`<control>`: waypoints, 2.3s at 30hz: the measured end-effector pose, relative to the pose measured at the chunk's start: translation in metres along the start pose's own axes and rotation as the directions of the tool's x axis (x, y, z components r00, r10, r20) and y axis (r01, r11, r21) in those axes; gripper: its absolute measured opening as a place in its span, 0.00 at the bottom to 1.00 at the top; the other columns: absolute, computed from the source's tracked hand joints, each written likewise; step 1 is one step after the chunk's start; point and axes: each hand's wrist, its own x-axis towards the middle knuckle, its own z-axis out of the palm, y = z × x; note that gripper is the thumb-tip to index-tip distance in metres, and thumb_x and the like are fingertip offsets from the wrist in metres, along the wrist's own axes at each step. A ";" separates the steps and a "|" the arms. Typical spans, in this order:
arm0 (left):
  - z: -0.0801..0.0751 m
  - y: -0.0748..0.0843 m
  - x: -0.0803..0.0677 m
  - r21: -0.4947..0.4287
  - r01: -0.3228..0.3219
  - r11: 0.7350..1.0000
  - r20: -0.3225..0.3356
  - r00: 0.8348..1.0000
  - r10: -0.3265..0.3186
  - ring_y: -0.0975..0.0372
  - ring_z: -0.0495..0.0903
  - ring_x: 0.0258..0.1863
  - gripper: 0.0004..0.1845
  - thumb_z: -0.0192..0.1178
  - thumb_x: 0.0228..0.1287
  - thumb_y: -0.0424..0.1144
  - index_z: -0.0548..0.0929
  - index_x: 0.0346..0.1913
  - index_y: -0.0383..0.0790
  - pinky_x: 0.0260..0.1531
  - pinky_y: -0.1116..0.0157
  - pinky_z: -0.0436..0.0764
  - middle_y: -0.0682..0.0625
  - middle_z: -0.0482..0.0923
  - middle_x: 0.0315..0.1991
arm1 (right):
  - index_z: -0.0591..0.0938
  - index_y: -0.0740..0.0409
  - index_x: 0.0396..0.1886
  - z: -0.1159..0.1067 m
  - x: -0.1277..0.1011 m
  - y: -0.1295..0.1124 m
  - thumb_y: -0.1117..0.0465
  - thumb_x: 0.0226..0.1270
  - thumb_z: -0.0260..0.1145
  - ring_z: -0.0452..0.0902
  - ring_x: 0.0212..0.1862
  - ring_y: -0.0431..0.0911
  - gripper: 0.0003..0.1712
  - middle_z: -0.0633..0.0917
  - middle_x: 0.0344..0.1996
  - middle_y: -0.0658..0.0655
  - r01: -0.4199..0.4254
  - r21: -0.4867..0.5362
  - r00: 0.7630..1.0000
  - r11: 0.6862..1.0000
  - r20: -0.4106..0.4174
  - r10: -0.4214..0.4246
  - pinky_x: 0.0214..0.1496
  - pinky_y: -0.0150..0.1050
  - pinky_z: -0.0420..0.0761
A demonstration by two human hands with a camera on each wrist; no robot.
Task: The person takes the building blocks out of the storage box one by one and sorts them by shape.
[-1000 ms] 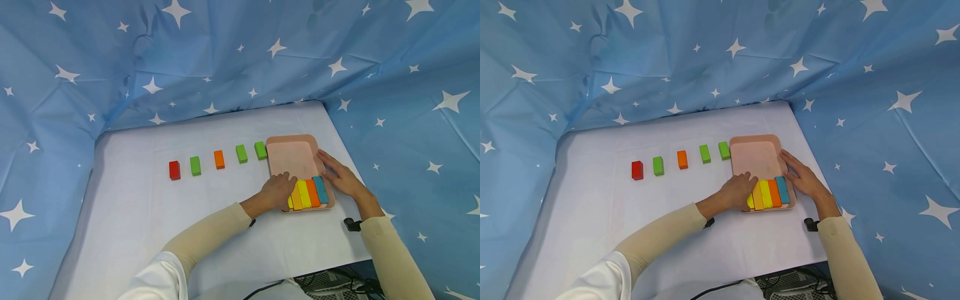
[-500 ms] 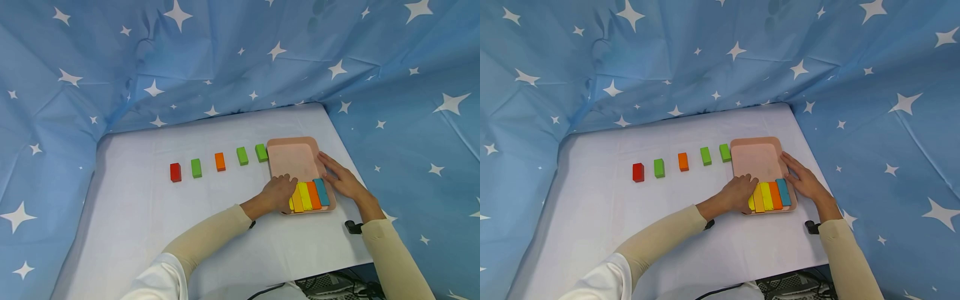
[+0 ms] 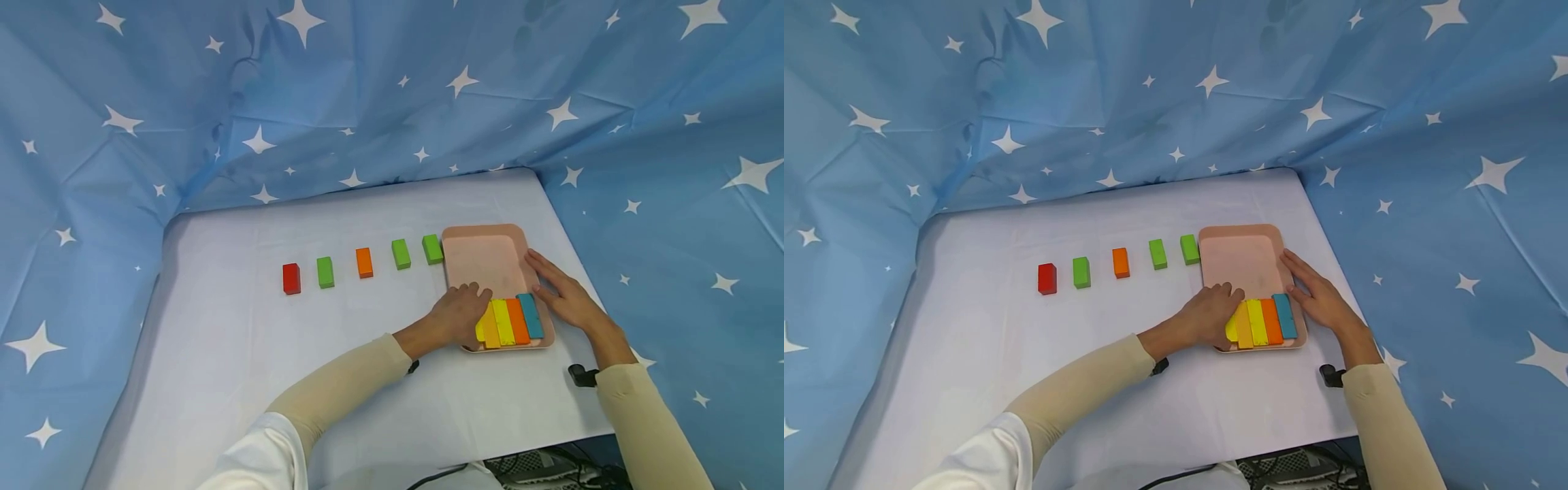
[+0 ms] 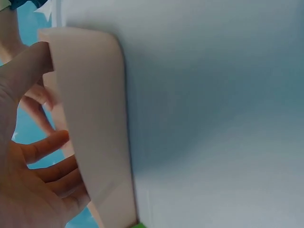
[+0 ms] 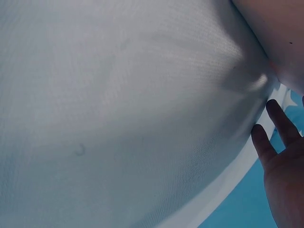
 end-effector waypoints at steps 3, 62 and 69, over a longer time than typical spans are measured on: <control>-0.005 -0.002 -0.002 -0.029 -0.004 1.000 -0.035 0.999 0.003 0.60 0.74 0.49 0.48 0.79 0.47 0.60 0.68 0.69 0.48 0.55 0.64 0.79 0.50 0.75 0.54 | 0.56 0.48 0.85 0.000 -0.001 -0.001 0.58 0.80 0.60 0.48 0.82 0.70 0.40 0.52 0.85 0.58 0.005 0.002 1.000 1.000 -0.002 -0.005 0.71 0.79 0.53; 0.033 -0.224 -0.264 -0.451 0.289 0.844 -0.113 0.920 -0.376 0.54 0.78 0.56 0.29 0.82 0.46 0.36 0.83 0.53 0.40 0.58 0.56 0.83 0.47 0.72 0.66 | 0.51 0.41 0.86 0.009 0.003 -0.005 0.53 0.82 0.56 0.42 0.84 0.67 0.39 0.48 0.86 0.53 -0.036 0.016 0.999 0.999 -0.013 0.036 0.72 0.81 0.46; 0.032 -0.229 -0.269 -0.455 0.265 0.850 -0.107 0.932 -0.347 0.52 0.78 0.61 0.27 0.81 0.47 0.36 0.85 0.54 0.40 0.62 0.53 0.82 0.47 0.73 0.68 | 0.50 0.42 0.86 0.009 0.004 -0.005 0.54 0.83 0.55 0.41 0.84 0.68 0.40 0.48 0.86 0.55 -0.024 0.012 1.000 1.000 -0.007 0.025 0.72 0.81 0.44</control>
